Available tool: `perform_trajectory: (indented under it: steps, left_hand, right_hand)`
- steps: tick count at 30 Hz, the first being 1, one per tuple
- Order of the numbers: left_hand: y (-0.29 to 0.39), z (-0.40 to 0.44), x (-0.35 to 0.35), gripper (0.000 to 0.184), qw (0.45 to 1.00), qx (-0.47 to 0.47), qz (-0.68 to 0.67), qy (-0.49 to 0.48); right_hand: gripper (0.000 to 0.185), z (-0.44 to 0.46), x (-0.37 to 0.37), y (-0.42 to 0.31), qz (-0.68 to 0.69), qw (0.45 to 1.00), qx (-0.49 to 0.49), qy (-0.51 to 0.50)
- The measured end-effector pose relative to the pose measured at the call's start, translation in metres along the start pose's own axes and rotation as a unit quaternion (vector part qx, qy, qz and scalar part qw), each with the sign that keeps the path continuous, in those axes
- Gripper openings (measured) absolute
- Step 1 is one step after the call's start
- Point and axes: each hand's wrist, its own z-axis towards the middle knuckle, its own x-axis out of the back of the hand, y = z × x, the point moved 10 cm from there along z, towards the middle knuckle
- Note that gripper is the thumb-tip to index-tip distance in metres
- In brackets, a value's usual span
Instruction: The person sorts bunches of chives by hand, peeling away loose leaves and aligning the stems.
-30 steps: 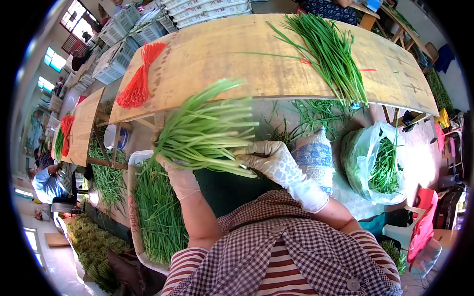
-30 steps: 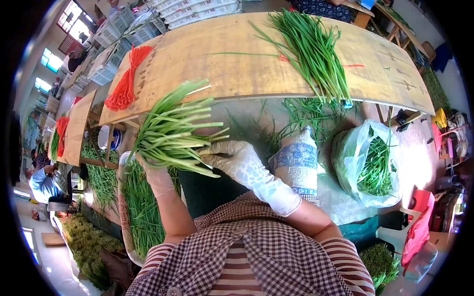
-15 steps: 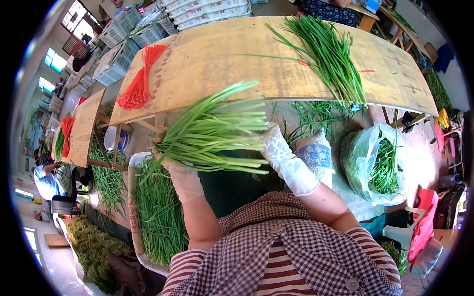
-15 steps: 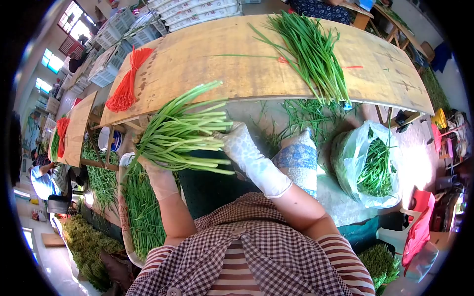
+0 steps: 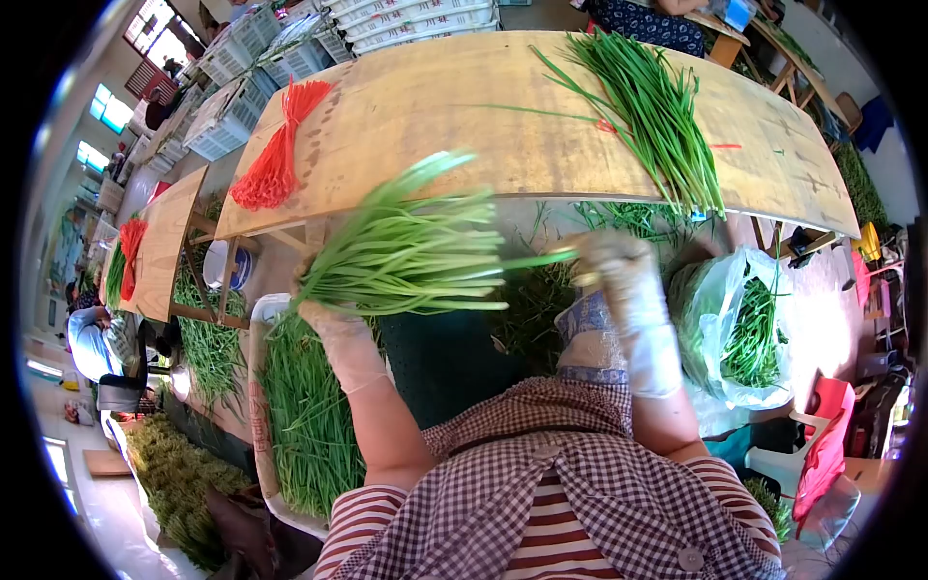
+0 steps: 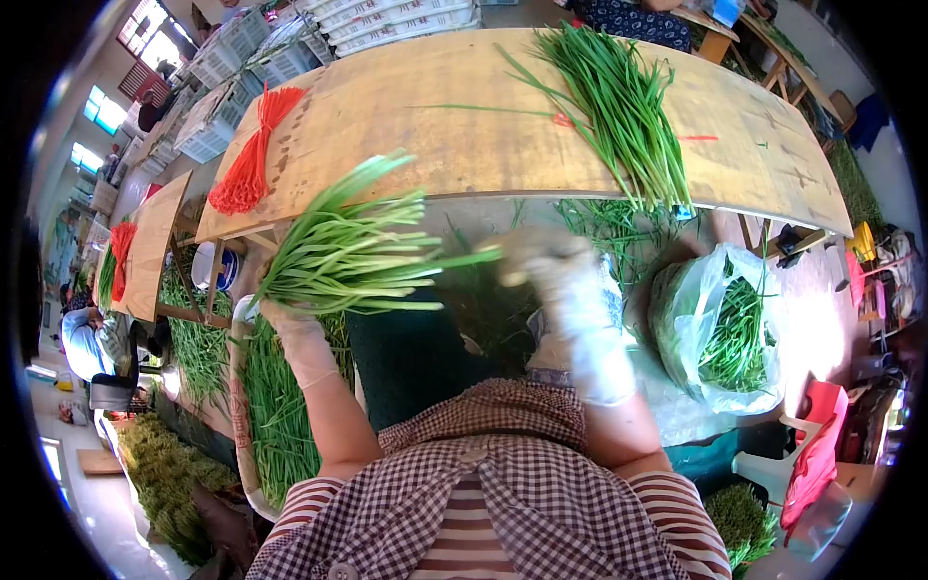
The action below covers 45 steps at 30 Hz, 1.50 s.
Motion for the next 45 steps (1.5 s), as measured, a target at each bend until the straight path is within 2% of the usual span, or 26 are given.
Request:
perform_trajectory:
  steps: [1, 2, 3, 5, 7, 8, 9, 11, 12, 14, 15, 17, 20, 23, 24, 27, 28, 29, 31, 32, 35, 36, 37, 39, 42, 45]
  left_hand:
    - [0.009, 0.001, 0.008, 0.020, 0.999, -0.024, 0.002, 0.027]
    - [0.022, -0.002, 0.003, 0.019, 0.993, -0.078, 0.083, -0.041]
    - [0.022, 0.000, 0.005, 0.020, 0.995, -0.066, 0.054, -0.058]
    - [0.021, 0.003, 0.012, 0.021, 0.995, -0.056, 0.021, -0.077]
    - [0.015, -0.008, -0.003, 0.022, 0.994, -0.057, 0.050, -0.077]
    - [0.010, -0.015, -0.010, 0.022, 0.992, -0.055, 0.084, -0.074]
    - [0.007, -0.020, -0.016, 0.022, 0.989, -0.053, 0.119, -0.072]
    - [0.008, -0.023, -0.024, 0.019, 0.978, -0.071, 0.182, -0.069]
    - [0.006, -0.025, -0.024, 0.018, 0.981, -0.065, 0.165, -0.073]
    - [0.004, -0.024, -0.020, 0.016, 0.989, -0.053, 0.120, -0.076]
    - [0.004, -0.022, -0.017, 0.015, 0.992, -0.047, 0.089, -0.075]
    - [0.001, -0.016, -0.009, 0.014, 0.996, -0.034, 0.036, -0.070]
    - [-0.001, -0.012, -0.004, 0.016, 0.997, -0.023, -0.025, -0.067]
    - [-0.002, -0.015, -0.011, 0.019, 0.993, -0.010, -0.090, -0.077]
    - [0.000, -0.016, -0.016, 0.020, 0.989, -0.006, -0.120, -0.085]
    - [0.012, -0.014, -0.034, 0.025, 0.961, 0.010, -0.245, -0.128]
    - [0.018, -0.016, -0.044, 0.027, 0.947, 0.014, -0.284, -0.147]
    - [0.024, -0.017, -0.054, 0.029, 0.936, 0.015, -0.314, -0.158]
    - [0.032, -0.036, -0.081, 0.030, 0.930, 0.012, -0.321, -0.181]
    - [0.032, -0.034, -0.081, 0.032, 0.909, 0.045, -0.352, -0.217]
    - [0.029, -0.040, -0.096, 0.032, 0.857, 0.105, -0.414, -0.288]
    - [0.026, -0.040, -0.097, 0.032, 0.852, 0.112, -0.426, -0.283]
    - [0.024, -0.040, -0.097, 0.032, 0.848, 0.118, -0.437, -0.277]
    - [0.024, -0.040, -0.097, 0.031, 0.854, 0.108, -0.433, -0.266]
    - [0.030, -0.040, -0.096, 0.030, 0.869, 0.084, -0.414, -0.258]
    - [0.028, -0.042, -0.097, 0.029, 0.849, 0.116, -0.446, -0.258]
  right_hand:
    - [0.014, -0.002, 0.035, 0.007, -0.002, 0.995, -0.085, 0.050]
    - [0.014, 0.005, 0.069, 0.005, 0.016, 0.993, 0.075, 0.094]
    - [0.015, 0.002, 0.090, 0.019, -0.107, 0.974, -0.073, 0.188]
    - [0.015, 0.007, 0.083, 0.004, -0.395, 0.908, 0.034, 0.137]
    - [0.015, 0.000, 0.042, 0.028, -0.134, 0.983, -0.110, 0.065]
    - [0.016, -0.001, 0.015, 0.031, -0.173, 0.978, -0.119, -0.010]
    - [0.019, -0.004, -0.020, 0.023, -0.097, 0.985, -0.098, -0.102]
    - [0.022, -0.010, -0.053, 0.036, -0.110, 0.969, -0.151, -0.163]
    - [0.024, -0.013, -0.059, 0.041, -0.106, 0.962, -0.207, -0.144]
    - [0.025, -0.015, -0.064, 0.049, -0.106, 0.954, -0.243, -0.137]
    - [0.025, -0.014, -0.067, 0.054, -0.111, 0.957, -0.223, -0.151]
    - [0.025, -0.009, -0.072, 0.054, -0.150, 0.966, -0.134, -0.160]
    - [0.026, -0.009, -0.083, 0.021, -0.209, 0.969, 0.055, -0.121]
    - [0.024, -0.011, -0.083, 0.019, -0.249, 0.963, 0.053, -0.094]
    - [0.022, -0.010, -0.082, 0.026, -0.277, 0.954, 0.002, -0.111]
    - [0.021, -0.008, -0.051, 0.059, -0.191, 0.973, -0.109, -0.065]
    - [0.021, -0.006, -0.038, 0.051, -0.223, 0.966, -0.129, -0.036]
    - [0.017, -0.002, -0.029, 0.046, -0.105, 0.993, -0.057, -0.012]
    - [0.015, -0.008, -0.005, 0.033, -0.076, 0.986, -0.107, 0.099]
    - [0.018, -0.010, -0.012, 0.025, -0.038, 0.994, -0.081, 0.063]
    - [0.021, -0.017, -0.049, -0.006, -0.254, 0.963, 0.091, -0.021]
    - [0.024, -0.017, -0.059, -0.003, -0.300, 0.946, 0.113, -0.038]
    - [0.024, -0.018, -0.059, 0.000, -0.283, 0.953, 0.106, -0.012]
    - [0.023, -0.021, -0.067, -0.003, -0.290, 0.940, 0.178, -0.014]
    - [0.023, -0.041, -0.090, -0.026, -0.422, 0.842, 0.336, -0.020]
    - [0.027, -0.051, -0.104, -0.020, -0.507, 0.780, 0.366, -0.003]
